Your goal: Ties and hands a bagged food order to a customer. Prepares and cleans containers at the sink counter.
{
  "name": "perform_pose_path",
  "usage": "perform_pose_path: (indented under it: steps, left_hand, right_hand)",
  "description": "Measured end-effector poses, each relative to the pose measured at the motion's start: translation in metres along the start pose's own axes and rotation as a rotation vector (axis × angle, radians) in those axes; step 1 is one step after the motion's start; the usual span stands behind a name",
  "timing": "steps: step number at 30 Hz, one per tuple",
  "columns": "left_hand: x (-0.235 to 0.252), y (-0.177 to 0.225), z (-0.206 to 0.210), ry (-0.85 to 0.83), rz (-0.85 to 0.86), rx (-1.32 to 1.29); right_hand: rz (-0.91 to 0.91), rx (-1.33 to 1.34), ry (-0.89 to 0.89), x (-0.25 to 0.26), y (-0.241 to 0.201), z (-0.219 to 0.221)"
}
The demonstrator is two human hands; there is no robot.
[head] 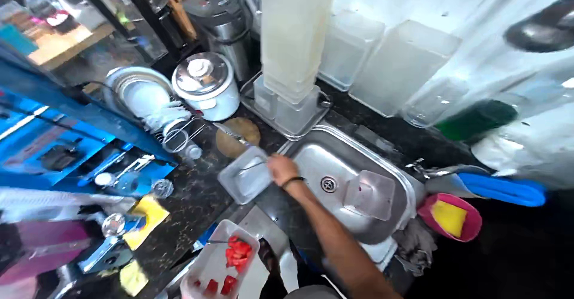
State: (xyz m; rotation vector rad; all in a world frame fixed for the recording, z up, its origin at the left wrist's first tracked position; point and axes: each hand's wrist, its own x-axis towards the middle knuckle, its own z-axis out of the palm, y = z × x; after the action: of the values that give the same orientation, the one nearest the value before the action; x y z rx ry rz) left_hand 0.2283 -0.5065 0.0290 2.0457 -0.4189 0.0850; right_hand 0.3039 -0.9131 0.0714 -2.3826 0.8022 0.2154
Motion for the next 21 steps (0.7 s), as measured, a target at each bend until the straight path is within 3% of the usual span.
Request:
perform_pose_path:
  steps: [4, 7, 10, 12, 15, 19, 21]
  left_hand:
    - [0.045, -0.007, -0.01, 0.057, -0.123, -0.143]
    - [0.085, -0.041, 0.007, 0.116, -0.1, -0.221]
    - [0.127, -0.072, 0.021, 0.128, -0.158, -0.289]
    - [0.153, -0.092, 0.024, 0.103, -0.187, -0.323]
    - [0.183, -0.116, 0.028, 0.049, -0.169, -0.324]
    - [0.196, -0.133, 0.03, -0.041, -0.15, -0.316]
    - [0.199, -0.137, 0.03, -0.075, -0.15, -0.321]
  right_hand:
    - [0.148, -0.042, 0.241, -0.079, 0.082, -0.036]
    - [0.385, -0.075, 0.262, -0.102, 0.128, -0.057]
    - [0.587, -0.068, 0.154, -0.078, 0.16, -0.039]
    - [0.631, -0.011, 0.096, -0.05, 0.18, -0.01]
    - [0.661, 0.149, 0.152, -0.016, 0.203, 0.023]
    - [0.786, 0.308, 0.384, -0.01, 0.187, 0.036]
    - [0.728, 0.226, 0.544, -0.03, 0.115, 0.023]
